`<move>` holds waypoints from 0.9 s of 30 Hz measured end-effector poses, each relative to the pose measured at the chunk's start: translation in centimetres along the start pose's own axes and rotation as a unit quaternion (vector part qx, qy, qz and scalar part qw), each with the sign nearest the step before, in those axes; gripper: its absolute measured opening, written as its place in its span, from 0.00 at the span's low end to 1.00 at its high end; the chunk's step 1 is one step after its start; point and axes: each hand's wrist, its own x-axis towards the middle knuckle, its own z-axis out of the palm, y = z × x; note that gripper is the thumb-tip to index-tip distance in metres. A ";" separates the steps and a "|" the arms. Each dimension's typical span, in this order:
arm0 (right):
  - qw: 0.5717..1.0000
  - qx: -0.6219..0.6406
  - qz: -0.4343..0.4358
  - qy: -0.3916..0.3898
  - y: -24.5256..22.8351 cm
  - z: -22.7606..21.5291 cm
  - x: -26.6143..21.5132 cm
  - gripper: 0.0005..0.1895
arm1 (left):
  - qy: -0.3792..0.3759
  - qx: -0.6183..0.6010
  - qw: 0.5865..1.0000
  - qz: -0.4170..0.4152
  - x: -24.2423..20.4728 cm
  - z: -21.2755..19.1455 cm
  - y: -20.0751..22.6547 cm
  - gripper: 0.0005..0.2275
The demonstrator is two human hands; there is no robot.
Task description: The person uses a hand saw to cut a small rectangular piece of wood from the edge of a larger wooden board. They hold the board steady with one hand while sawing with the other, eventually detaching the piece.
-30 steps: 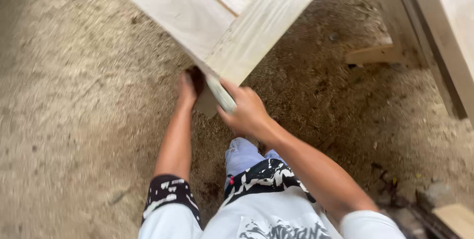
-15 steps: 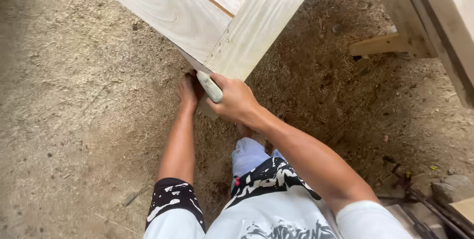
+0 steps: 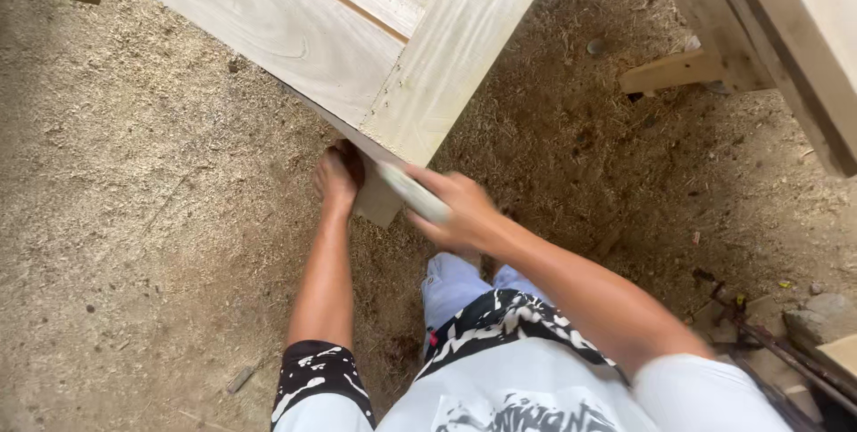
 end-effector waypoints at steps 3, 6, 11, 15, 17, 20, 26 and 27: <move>0.998 0.029 0.046 -0.016 -1.7 1.6 4.0 0.34 | -0.049 0.036 0.995 -0.075 0.1 -1.0 0.7 0.26; 0.998 0.057 0.024 0.000 -1.0 -2.5 -5.6 0.37 | -0.002 0.030 0.999 0.018 0.1 0.3 -0.3 0.26; 0.993 0.090 0.079 -0.012 -4.1 -10.4 -21.6 0.41 | -0.031 0.023 0.999 -0.037 1.1 2.7 -2.1 0.25; 0.985 0.166 0.005 -0.048 1.0 -5.3 -9.3 0.39 | 0.125 -0.020 0.983 0.131 1.6 3.8 -3.4 0.22; 0.993 0.071 -0.090 0.037 0.2 -1.6 -0.6 0.33 | 0.152 -0.017 0.975 0.164 0.8 3.7 -3.6 0.22; 0.990 0.079 0.109 -0.037 -2.6 -0.3 1.8 0.35 | 0.062 -0.028 0.994 0.085 0.8 2.1 -2.1 0.21; 0.989 0.110 0.095 -0.009 -4.3 -9.7 -20.0 0.41 | -0.012 -0.028 1.000 0.004 -0.7 -0.2 0.4 0.25; 0.990 0.103 0.100 -0.009 -4.2 -10.2 -21.2 0.41 | -0.033 -0.023 0.999 -0.029 -0.9 -0.2 0.6 0.26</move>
